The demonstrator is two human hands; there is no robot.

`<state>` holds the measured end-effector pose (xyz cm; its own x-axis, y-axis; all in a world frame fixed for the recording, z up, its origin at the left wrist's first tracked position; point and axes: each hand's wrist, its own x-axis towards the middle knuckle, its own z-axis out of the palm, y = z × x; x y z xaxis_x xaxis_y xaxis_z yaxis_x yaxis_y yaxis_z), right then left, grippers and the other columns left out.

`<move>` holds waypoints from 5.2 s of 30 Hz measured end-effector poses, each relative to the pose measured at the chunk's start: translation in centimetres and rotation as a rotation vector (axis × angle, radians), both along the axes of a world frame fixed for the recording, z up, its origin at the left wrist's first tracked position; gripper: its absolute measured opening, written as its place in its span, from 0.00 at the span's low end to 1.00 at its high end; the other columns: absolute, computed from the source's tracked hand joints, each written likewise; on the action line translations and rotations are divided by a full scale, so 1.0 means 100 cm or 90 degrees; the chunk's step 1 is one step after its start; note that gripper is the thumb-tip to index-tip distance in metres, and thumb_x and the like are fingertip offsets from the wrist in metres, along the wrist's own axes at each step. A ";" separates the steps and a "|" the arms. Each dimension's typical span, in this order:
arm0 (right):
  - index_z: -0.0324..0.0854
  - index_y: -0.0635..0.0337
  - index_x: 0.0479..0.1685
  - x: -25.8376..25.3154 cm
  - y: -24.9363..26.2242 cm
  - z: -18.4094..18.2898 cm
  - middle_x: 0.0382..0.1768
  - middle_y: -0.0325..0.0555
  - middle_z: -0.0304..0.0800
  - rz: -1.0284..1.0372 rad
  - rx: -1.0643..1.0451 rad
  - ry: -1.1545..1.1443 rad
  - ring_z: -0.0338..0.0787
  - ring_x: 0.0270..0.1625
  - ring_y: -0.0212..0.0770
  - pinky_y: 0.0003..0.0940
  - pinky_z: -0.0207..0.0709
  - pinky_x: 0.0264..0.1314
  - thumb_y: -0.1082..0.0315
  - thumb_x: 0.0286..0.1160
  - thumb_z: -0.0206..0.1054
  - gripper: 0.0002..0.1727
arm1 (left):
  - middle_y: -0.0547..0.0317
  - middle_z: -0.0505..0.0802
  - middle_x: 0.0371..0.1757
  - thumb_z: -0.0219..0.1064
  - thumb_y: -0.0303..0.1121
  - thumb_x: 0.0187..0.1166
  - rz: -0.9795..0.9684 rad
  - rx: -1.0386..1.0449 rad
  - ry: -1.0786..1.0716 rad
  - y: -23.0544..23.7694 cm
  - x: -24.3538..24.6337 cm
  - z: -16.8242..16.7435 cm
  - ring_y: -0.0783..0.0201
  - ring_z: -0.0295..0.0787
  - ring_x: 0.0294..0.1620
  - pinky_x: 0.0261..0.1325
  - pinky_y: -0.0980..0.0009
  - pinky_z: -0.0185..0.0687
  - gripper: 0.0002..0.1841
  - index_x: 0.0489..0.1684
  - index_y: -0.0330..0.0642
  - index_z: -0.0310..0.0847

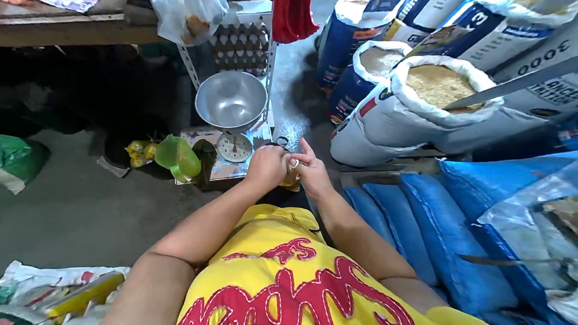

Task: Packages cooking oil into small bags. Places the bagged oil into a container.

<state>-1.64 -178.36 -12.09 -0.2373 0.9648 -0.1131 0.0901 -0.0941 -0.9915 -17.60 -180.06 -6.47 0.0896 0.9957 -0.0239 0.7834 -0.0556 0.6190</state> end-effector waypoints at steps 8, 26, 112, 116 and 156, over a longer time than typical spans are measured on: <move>0.88 0.60 0.44 -0.016 0.006 0.000 0.94 0.45 0.52 -0.088 -0.040 0.000 0.76 0.79 0.42 0.47 0.80 0.69 0.71 0.80 0.63 0.08 | 0.53 0.95 0.43 0.63 0.41 0.88 0.118 -0.213 -0.401 0.005 -0.001 -0.010 0.62 0.91 0.46 0.57 0.56 0.85 0.15 0.49 0.37 0.90; 0.91 0.57 0.38 -0.017 -0.003 -0.011 0.90 0.44 0.65 -0.052 0.125 -0.115 0.47 0.96 0.48 0.49 0.46 0.96 0.69 0.77 0.67 0.07 | 0.52 0.92 0.30 0.77 0.30 0.65 0.074 0.143 -0.124 -0.009 0.001 -0.037 0.55 0.91 0.39 0.49 0.57 0.87 0.06 0.28 0.36 0.90; 0.92 0.64 0.37 0.031 0.078 -0.010 0.88 0.52 0.65 0.460 -0.051 0.054 0.70 0.86 0.39 0.34 0.72 0.80 0.71 0.61 0.72 0.08 | 0.53 0.95 0.39 0.72 0.27 0.76 -0.077 0.572 -0.164 0.012 0.003 -0.087 0.56 0.89 0.53 0.64 0.61 0.82 0.05 0.37 0.39 0.95; 0.87 0.62 0.29 0.025 0.073 -0.010 0.85 0.52 0.70 0.452 0.044 0.026 0.67 0.87 0.41 0.37 0.67 0.84 0.67 0.58 0.77 0.07 | 0.50 0.94 0.37 0.72 0.25 0.74 -0.071 0.531 -0.191 0.010 0.002 -0.083 0.57 0.90 0.49 0.61 0.65 0.85 0.04 0.35 0.36 0.94; 0.92 0.60 0.57 0.010 0.004 -0.019 0.67 0.46 0.91 0.041 0.153 -0.123 0.69 0.88 0.52 0.61 0.55 0.89 0.73 0.64 0.67 0.19 | 0.45 0.97 0.43 0.66 0.19 0.74 -0.148 0.464 -0.294 0.001 0.018 -0.063 0.53 0.94 0.58 0.71 0.60 0.85 0.07 0.32 0.31 0.92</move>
